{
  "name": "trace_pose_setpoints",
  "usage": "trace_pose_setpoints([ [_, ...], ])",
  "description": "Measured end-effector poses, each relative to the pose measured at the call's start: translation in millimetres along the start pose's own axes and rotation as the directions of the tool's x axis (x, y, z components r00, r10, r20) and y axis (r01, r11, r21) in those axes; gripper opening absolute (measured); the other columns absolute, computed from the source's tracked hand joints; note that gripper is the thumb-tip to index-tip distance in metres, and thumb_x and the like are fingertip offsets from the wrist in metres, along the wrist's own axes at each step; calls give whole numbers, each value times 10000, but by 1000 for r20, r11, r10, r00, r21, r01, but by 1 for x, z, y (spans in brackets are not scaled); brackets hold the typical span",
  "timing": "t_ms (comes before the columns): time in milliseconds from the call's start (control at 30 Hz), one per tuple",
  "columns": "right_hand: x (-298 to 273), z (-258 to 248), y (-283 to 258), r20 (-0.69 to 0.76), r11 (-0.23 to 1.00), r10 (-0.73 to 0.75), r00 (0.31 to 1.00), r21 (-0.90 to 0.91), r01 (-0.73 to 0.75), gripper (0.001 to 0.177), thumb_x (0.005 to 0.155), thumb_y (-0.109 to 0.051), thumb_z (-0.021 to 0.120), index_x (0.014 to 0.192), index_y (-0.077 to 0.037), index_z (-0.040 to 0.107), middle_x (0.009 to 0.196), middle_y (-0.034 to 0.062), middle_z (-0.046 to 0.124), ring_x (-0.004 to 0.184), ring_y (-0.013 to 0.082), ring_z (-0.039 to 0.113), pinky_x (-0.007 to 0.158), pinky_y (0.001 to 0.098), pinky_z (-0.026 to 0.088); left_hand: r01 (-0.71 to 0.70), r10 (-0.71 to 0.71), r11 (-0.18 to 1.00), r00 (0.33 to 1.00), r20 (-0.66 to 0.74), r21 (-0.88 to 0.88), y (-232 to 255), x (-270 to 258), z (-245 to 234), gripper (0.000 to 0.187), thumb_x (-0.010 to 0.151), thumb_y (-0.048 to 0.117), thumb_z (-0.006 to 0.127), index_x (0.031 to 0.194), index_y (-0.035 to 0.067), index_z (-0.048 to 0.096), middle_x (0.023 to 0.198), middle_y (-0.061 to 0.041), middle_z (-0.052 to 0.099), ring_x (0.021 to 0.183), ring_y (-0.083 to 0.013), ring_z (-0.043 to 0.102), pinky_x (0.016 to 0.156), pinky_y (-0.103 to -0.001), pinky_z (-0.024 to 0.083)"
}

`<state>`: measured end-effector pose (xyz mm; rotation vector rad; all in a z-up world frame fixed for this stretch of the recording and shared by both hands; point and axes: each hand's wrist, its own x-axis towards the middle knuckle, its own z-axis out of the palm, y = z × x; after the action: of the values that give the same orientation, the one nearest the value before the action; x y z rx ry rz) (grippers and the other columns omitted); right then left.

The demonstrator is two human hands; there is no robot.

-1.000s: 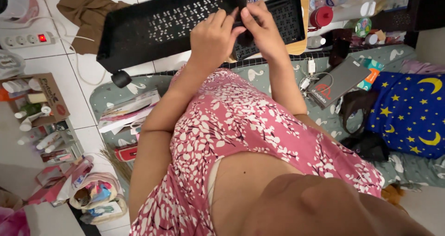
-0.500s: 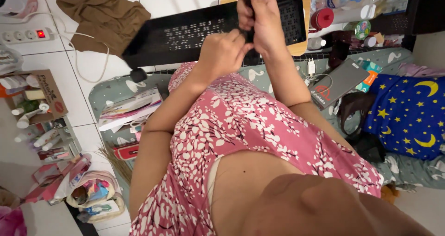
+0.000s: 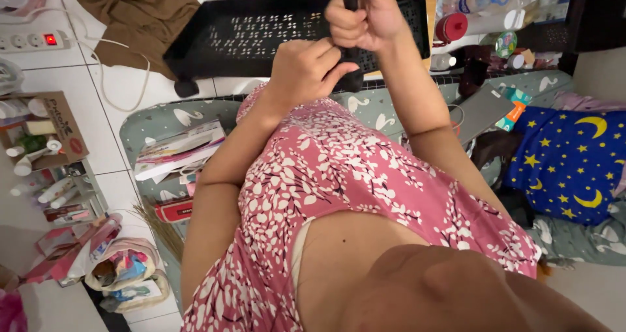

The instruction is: The person assembles black plastic trays by inserting and snapping in black plastic legs. They handle multiple trays, attach legs to each, and place the assembled trays on a wooden board.

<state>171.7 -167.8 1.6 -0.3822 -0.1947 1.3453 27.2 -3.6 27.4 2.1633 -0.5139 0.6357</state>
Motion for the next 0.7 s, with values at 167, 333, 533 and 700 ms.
trace_pose_setpoints([
  [167,-3,37,14,-150,498,-499,854,-856,140,395,1202,-406,470,1199,-16,534,976,63,569,864,149,560,814,309,481,120,-118,969,993,-24,214,3,-7,11,367,957,360,795,777,69,661,756,-65,589,592,-231,616,532,-347,473],
  [333,-1,69,41,-211,498,-625,751,-849,175,463,1133,-503,507,1045,-48,499,827,-2,421,719,82,382,650,257,319,82,-92,964,995,27,254,6,-12,25,269,972,291,755,817,87,674,794,-48,610,629,-203,651,565,-340,502],
  [533,-7,47,21,-118,761,-362,925,-610,220,606,1053,-612,570,773,-136,322,574,-44,269,462,69,221,427,253,150,23,-35,983,998,61,183,4,-9,10,344,972,368,765,809,75,689,771,-56,636,594,-206,645,536,-347,494],
  [700,5,-1,-1,332,982,116,936,-182,-57,592,1025,-579,548,671,-198,267,510,-100,235,421,63,200,401,282,172,-25,22,1000,989,145,17,-1,-13,-6,393,980,394,771,758,84,675,739,-56,613,593,-240,638,543,-366,490],
])
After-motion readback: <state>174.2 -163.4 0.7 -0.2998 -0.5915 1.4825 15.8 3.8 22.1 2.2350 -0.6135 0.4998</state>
